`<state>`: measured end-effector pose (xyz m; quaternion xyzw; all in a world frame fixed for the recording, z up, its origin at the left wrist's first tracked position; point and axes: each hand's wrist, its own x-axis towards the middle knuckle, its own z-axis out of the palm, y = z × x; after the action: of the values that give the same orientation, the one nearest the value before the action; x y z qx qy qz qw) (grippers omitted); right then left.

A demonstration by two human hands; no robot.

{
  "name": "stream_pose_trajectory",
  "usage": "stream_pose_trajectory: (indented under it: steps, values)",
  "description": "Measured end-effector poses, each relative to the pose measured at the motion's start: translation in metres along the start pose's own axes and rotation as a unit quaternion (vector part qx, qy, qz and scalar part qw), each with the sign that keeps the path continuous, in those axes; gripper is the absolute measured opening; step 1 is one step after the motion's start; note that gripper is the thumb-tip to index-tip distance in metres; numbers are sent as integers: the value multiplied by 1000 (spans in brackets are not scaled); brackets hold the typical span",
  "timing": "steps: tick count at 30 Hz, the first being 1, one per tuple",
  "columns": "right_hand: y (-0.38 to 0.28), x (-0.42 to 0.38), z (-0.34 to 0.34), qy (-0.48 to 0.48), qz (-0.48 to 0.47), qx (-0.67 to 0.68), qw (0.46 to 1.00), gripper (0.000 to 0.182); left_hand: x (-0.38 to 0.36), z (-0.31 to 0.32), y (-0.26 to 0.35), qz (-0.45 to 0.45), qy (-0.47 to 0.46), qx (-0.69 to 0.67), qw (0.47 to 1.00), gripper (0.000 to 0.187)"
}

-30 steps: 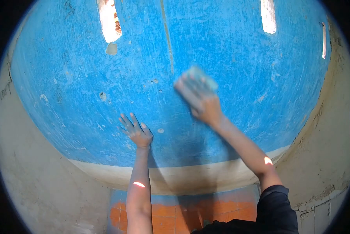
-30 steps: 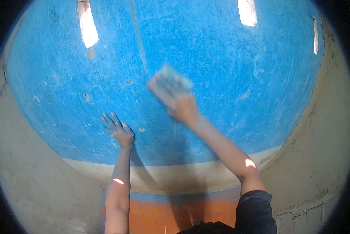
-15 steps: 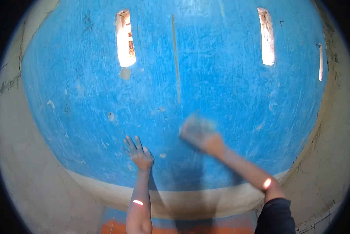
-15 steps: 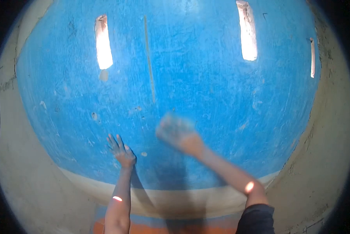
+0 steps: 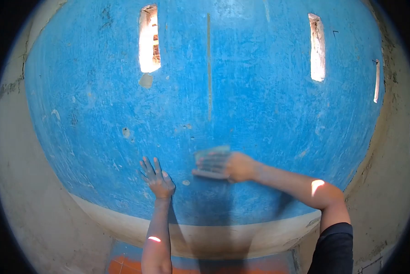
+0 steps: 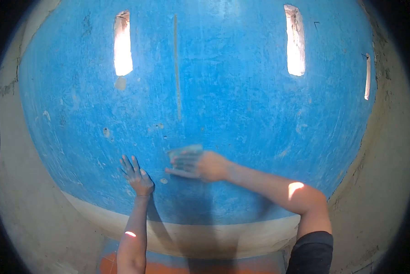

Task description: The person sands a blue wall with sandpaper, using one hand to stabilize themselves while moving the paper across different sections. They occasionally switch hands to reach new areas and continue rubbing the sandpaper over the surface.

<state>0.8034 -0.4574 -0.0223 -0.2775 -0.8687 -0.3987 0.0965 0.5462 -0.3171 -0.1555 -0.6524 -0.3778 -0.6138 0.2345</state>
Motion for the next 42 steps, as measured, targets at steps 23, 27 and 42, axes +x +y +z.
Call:
stream_pose_trajectory:
  steps: [23, 27, 42]
  values:
    - [187, 103, -200, 380, 388, -106, 833, 38, -2, 0, -6, -7, -1, 1, 1000, 54]
    - [124, 126, -174, 246, 421, 76, 870, 37, -3, 2, -6, -16, 3, -10, 1000, 54]
    - [170, 126, -196, 407, 389, 60, 824, 41, 0, 0, -7, 2, 2, 5, 1000, 53]
